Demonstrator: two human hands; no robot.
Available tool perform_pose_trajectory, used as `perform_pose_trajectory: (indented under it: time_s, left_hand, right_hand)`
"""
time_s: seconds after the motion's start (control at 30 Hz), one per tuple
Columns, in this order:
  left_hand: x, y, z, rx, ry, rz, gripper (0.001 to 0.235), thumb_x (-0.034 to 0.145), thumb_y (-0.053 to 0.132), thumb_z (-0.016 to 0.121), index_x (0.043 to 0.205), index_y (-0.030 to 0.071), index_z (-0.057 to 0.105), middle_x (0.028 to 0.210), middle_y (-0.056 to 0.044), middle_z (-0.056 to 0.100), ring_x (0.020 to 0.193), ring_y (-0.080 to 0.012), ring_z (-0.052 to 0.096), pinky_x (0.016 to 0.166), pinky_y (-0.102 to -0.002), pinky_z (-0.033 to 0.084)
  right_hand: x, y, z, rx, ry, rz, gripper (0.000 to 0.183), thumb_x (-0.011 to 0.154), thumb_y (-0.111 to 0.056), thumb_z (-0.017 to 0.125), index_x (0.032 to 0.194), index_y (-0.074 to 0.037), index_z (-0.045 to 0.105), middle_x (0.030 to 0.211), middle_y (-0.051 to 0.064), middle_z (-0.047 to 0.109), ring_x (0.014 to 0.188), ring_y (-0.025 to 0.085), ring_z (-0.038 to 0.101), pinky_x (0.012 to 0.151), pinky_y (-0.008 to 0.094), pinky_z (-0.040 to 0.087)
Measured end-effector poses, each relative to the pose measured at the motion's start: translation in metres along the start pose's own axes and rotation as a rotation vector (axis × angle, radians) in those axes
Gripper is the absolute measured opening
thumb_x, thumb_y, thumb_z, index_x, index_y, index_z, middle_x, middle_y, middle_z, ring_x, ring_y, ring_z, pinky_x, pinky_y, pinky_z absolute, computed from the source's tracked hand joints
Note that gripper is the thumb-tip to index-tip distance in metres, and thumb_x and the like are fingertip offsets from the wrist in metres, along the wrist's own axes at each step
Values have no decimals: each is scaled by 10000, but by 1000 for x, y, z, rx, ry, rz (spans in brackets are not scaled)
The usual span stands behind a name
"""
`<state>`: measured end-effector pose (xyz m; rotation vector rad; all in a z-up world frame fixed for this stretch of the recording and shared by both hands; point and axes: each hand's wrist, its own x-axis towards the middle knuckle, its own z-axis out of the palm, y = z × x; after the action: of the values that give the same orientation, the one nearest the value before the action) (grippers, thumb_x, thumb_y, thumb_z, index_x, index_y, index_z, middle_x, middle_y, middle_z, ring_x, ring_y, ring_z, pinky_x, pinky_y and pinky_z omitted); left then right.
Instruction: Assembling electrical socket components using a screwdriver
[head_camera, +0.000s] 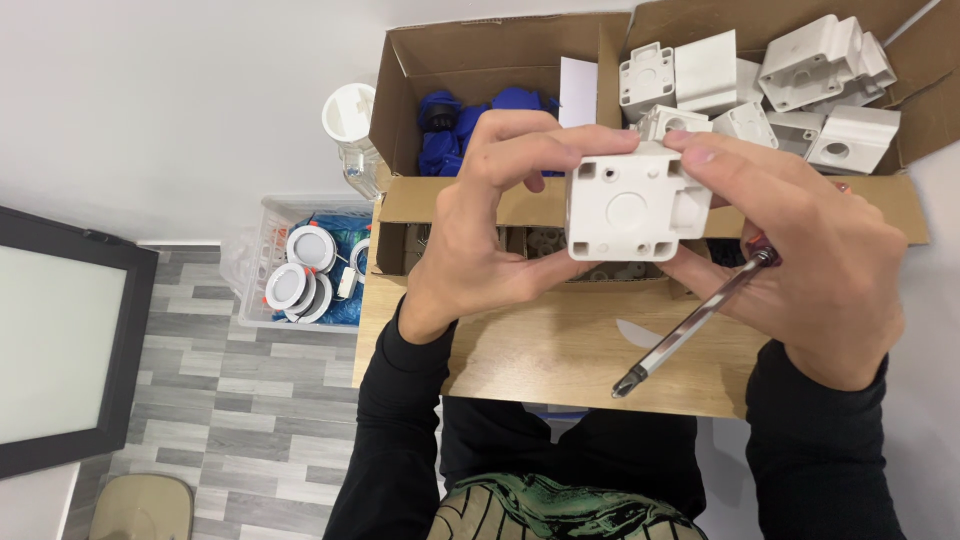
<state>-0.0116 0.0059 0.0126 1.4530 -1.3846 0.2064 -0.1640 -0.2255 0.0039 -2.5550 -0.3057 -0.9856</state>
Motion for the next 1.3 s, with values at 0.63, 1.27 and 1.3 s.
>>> perform_pose_trajectory:
  time_s: [0.63, 1.27, 1.3]
  left_hand:
    - [9, 1, -7, 389, -12, 360, 170, 1139, -135, 574, 1273, -43, 626, 1501, -171, 621, 1169, -463, 692, 1067, -504, 668]
    - [16, 12, -14, 494, 31, 477, 121, 1121, -108, 640, 1111, 6, 600, 1361, -231, 687, 1121, -410, 781, 940, -456, 765]
    - [16, 13, -14, 491, 25, 474, 110, 1127, -99, 646, 1120, 1, 600, 1356, -236, 691, 1128, -411, 780, 947, -456, 759]
  right_hand:
    - [4, 0, 4, -34, 180, -279, 412, 1162, -207, 807, 1375, 120, 674, 1355, 413, 791, 1203, 498, 848, 929, 507, 697]
    - [4, 0, 5, -18, 206, -343, 241, 1147, -76, 803, 1293, 108, 750, 1287, 395, 787, 1093, 509, 862, 874, 483, 684]
    - [3, 0, 6, -22, 209, -337, 261, 1150, -109, 792, 1298, 102, 752, 1278, 384, 793, 1094, 506, 865, 868, 482, 689]
